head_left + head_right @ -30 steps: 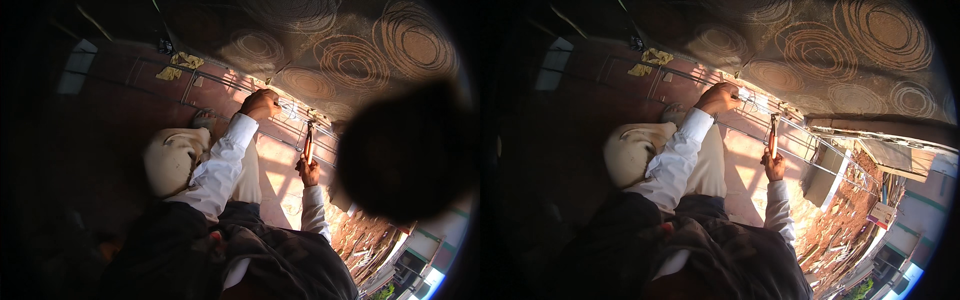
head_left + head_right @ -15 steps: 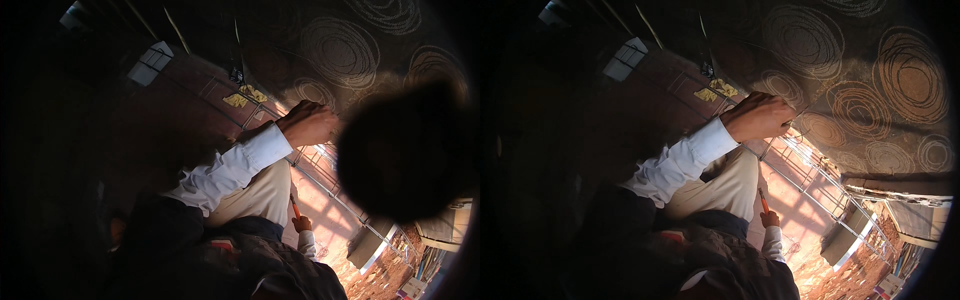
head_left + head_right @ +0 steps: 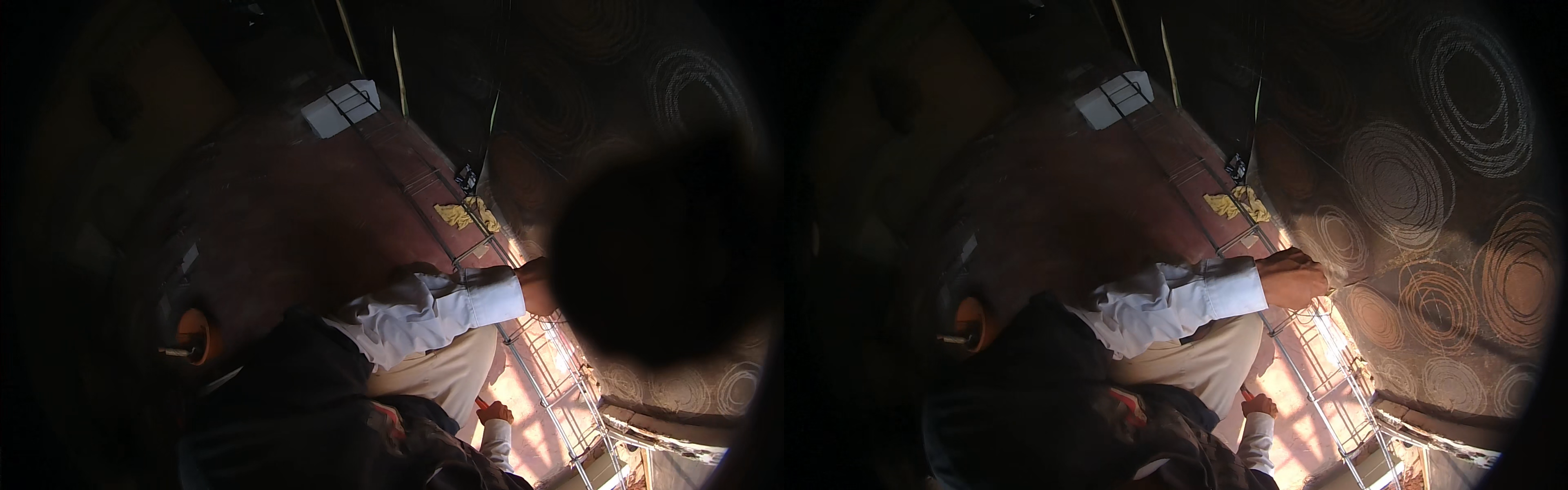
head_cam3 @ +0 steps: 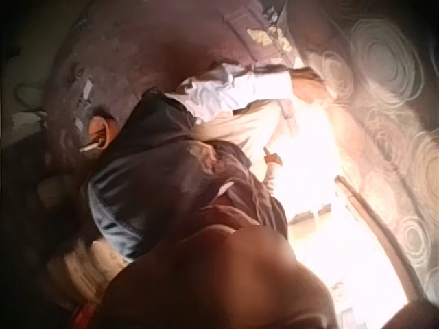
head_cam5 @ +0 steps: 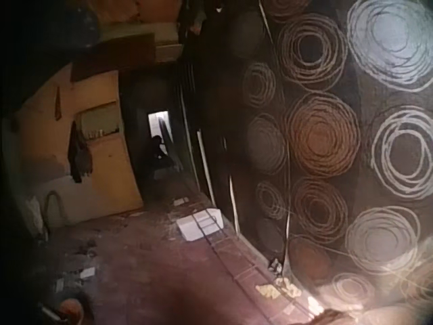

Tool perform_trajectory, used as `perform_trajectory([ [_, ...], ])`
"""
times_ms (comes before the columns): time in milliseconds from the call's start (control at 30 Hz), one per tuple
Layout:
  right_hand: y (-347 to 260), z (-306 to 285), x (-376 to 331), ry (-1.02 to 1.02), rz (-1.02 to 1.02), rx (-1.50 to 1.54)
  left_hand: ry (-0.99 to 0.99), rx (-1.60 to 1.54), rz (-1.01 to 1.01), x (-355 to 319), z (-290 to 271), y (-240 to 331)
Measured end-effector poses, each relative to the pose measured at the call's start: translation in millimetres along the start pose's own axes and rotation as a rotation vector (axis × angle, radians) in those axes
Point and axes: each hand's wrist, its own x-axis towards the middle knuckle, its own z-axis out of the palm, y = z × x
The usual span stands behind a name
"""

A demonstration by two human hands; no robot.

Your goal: The person uses pliers to tie wire around intersecting rebar rods, securing a rebar cage on the ground. The person moves along the structure, repeatedly wrapping and twisting wire to fasten joints.

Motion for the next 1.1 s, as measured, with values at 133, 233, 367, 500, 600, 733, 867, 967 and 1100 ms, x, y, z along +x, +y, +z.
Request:
perform_trajectory([
  [133, -16.4, -12.9, -7.5, -0.038, -0.081, -0.082, -0.058, 0.045, -0.152, -33.5, -30.2, -7.3],
  [233, -21.6, -18.5, -9.6, -0.016, -0.127, -0.105, -0.144, 0.104, -0.172, -30.4, -62.4, 26.2],
  [367, -20.2, -5.1, 16.9, -0.029, -0.159, -0.222, -0.162, 0.15, -0.156, -32.6, -60.6, 17.7],
  [500, -20.9, -20.7, 15.2, -0.036, -0.19, -0.173, -0.281, 0.123, -0.286, -32.8, -66.7, 14.8],
  [600, -21.7, -15.3, 23.0, -0.003, -0.225, -0.214, -0.32, 0.19, -0.288, -37.0, -63.8, 9.4],
  [733, -25.3, -17.3, 24.4, -0.011, -0.296, -0.312, -0.257, 0.197, -0.275, -52.6, -66.8, 5.5],
  [867, -35.8, -31.4, 10.8, 0.0, -0.298, -0.325, -0.326, 0.17, -0.359, -47.1, -82.6, 16.0],
  [967, -41.0, -14.9, 22.0, -0.089, -0.275, -0.382, -0.317, 0.153, -0.217, -58.0, -59.5, -2.1],
  [1100, -40.3, -24.8, 17.0, -0.058, -0.248, -0.336, -0.354, 0.168, -0.273, -53.6, -61.7, 0.0],
])
